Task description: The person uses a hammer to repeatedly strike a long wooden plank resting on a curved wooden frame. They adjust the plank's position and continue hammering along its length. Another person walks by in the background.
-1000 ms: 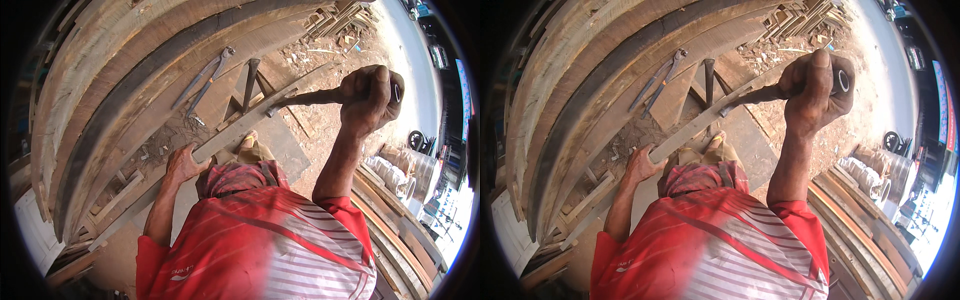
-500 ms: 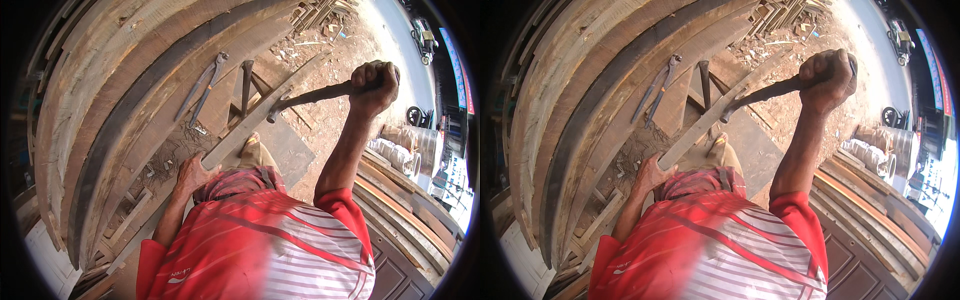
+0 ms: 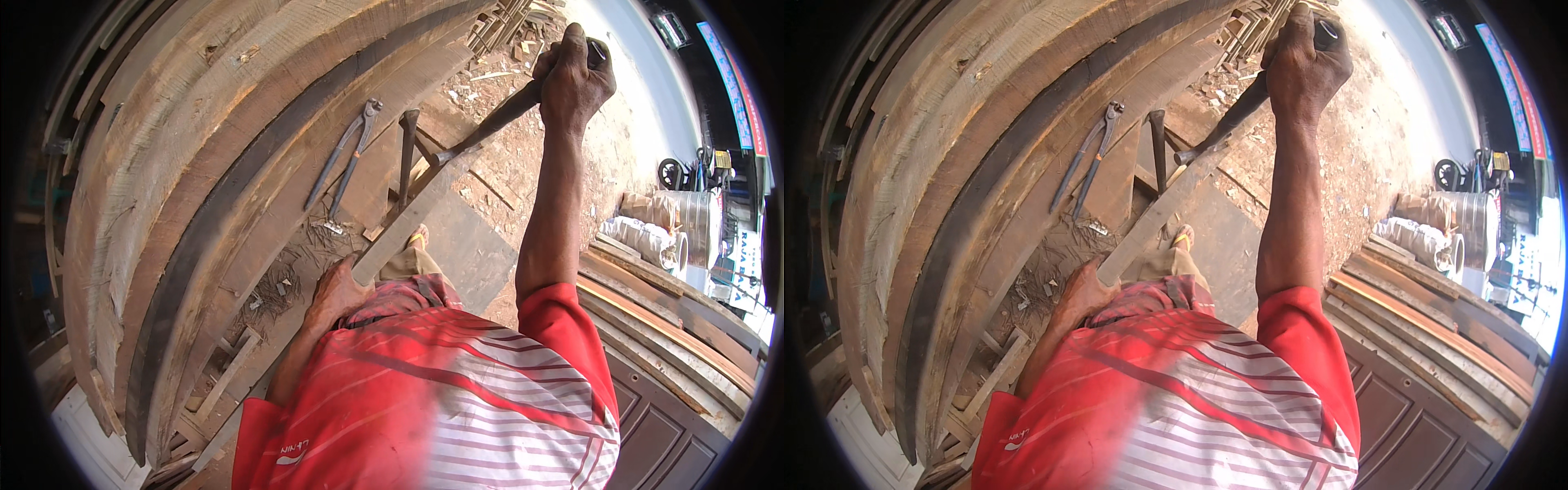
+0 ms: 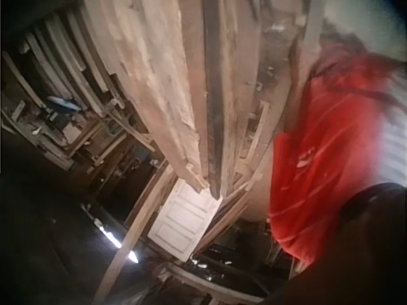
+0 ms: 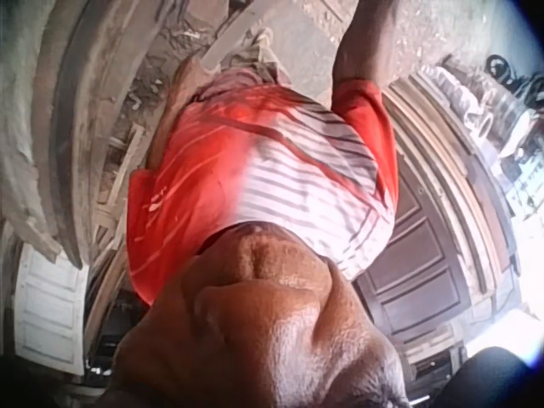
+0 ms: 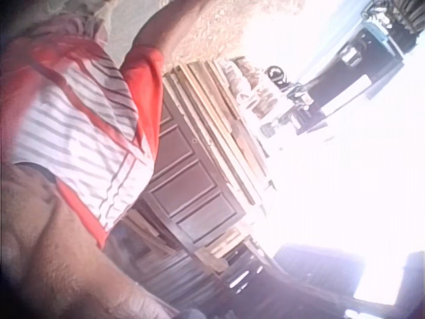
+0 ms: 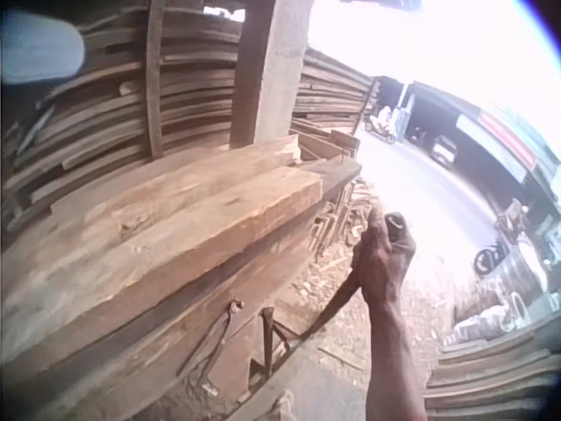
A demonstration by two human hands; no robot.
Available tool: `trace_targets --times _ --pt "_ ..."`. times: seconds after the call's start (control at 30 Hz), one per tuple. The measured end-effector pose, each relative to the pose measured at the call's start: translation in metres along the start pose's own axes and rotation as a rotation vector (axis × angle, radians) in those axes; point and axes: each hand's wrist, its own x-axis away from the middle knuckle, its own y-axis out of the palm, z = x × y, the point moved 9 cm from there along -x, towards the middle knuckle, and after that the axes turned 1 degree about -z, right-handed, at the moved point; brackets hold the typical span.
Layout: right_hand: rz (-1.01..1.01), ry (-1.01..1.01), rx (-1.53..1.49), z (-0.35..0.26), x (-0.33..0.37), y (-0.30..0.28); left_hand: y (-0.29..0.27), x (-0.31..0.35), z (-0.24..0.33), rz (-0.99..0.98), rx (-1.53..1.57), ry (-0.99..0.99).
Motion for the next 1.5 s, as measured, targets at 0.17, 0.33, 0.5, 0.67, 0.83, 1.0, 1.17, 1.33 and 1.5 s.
trace_targets --times 0.17,0.33,0.5,0.67,0.83,1.0,1.17,1.33,1.5 --pt "0.057 0.18 -0.187 0.031 -0.023 -0.038 -0.004 0.001 0.006 -0.018 0.012 0.011" --pt "0.107 0.135 -0.192 0.026 -0.03 -0.06 -0.007 -0.002 0.009 -0.023 -0.006 -0.008" --pt "-0.219 -0.229 0.361 0.009 -0.007 0.057 -0.002 0.003 0.008 0.009 -0.031 -0.023" --pt "-0.295 -0.016 0.407 0.04 -0.012 0.125 0.003 -0.001 -0.001 0.041 -0.073 -0.003" --pt "-0.271 -0.06 0.318 0.031 -0.009 0.111 -0.002 0.001 0.005 0.031 -0.065 -0.024" --pt "-0.348 0.164 -0.006 0.012 0.003 0.07 -0.006 0.002 0.01 0.02 -0.039 -0.049" --pt "-0.22 -0.069 -0.111 -0.041 0.052 0.022 -0.004 0.0 0.008 0.012 -0.02 -0.023" --pt "-0.151 -0.054 -0.256 -0.047 0.063 -0.018 -0.002 0.001 0.001 0.021 -0.046 -0.019" --pt "-0.06 0.002 -0.228 -0.037 0.023 -0.034 0.0 0.005 0.006 -0.009 -0.1 -0.023"
